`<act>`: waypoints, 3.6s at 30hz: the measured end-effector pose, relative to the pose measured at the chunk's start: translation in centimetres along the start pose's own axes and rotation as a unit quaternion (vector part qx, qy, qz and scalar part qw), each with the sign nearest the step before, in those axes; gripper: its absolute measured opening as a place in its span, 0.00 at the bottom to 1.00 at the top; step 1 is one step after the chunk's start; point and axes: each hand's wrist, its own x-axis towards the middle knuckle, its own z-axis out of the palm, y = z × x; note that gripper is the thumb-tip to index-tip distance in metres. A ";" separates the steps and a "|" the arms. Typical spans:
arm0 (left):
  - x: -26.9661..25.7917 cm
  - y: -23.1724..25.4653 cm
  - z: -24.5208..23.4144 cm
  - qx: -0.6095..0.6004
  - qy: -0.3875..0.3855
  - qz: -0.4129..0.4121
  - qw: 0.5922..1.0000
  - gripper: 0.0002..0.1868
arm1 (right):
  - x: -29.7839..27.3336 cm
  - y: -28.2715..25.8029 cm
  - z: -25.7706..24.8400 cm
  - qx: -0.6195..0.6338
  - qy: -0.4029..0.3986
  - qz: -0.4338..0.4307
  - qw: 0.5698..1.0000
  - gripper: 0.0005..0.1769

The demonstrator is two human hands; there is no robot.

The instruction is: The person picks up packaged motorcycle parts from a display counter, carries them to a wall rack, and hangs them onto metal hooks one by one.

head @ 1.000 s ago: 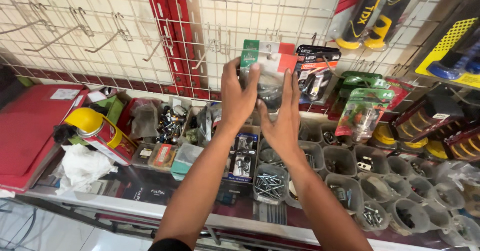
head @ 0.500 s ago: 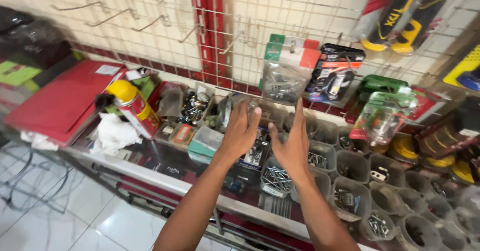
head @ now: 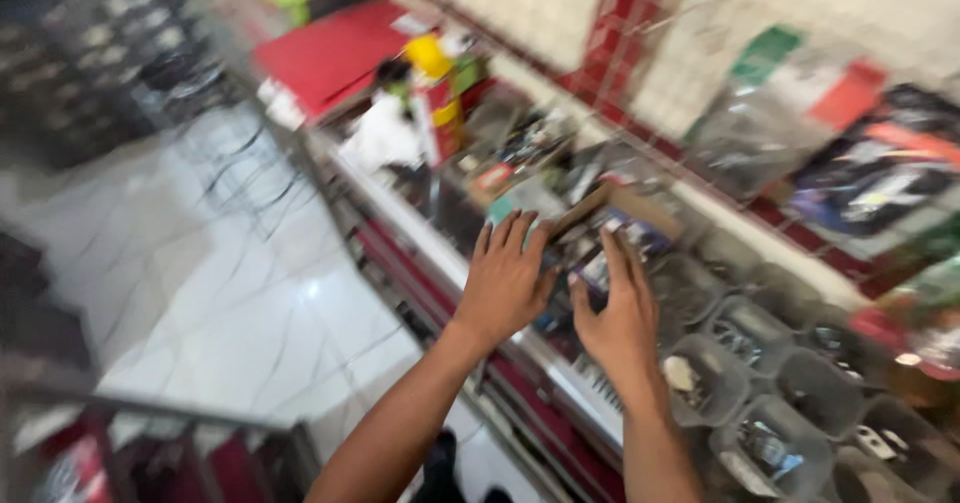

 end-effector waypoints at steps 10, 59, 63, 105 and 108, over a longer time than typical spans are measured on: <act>-10.1 -1.8 -6.4 0.110 0.023 -0.163 0.980 0.32 | -2.9 -5.8 5.5 0.100 -0.111 -0.126 0.981 0.35; -53.2 10.4 -31.6 0.357 0.410 -0.691 0.477 0.27 | -36.5 -43.9 16.4 0.409 -0.485 -0.566 0.526 0.30; -55.0 9.2 -33.3 0.371 0.397 -0.727 0.419 0.31 | -37.1 -47.1 18.9 0.422 -0.483 -0.592 0.488 0.28; -59.1 9.1 -34.9 0.058 0.761 -0.517 0.388 0.22 | -42.7 -54.2 20.1 0.260 -0.825 -0.399 0.304 0.42; -57.2 9.4 -34.2 0.044 0.775 -0.459 0.431 0.22 | -43.1 -52.2 18.9 0.373 -0.724 -0.498 0.297 0.42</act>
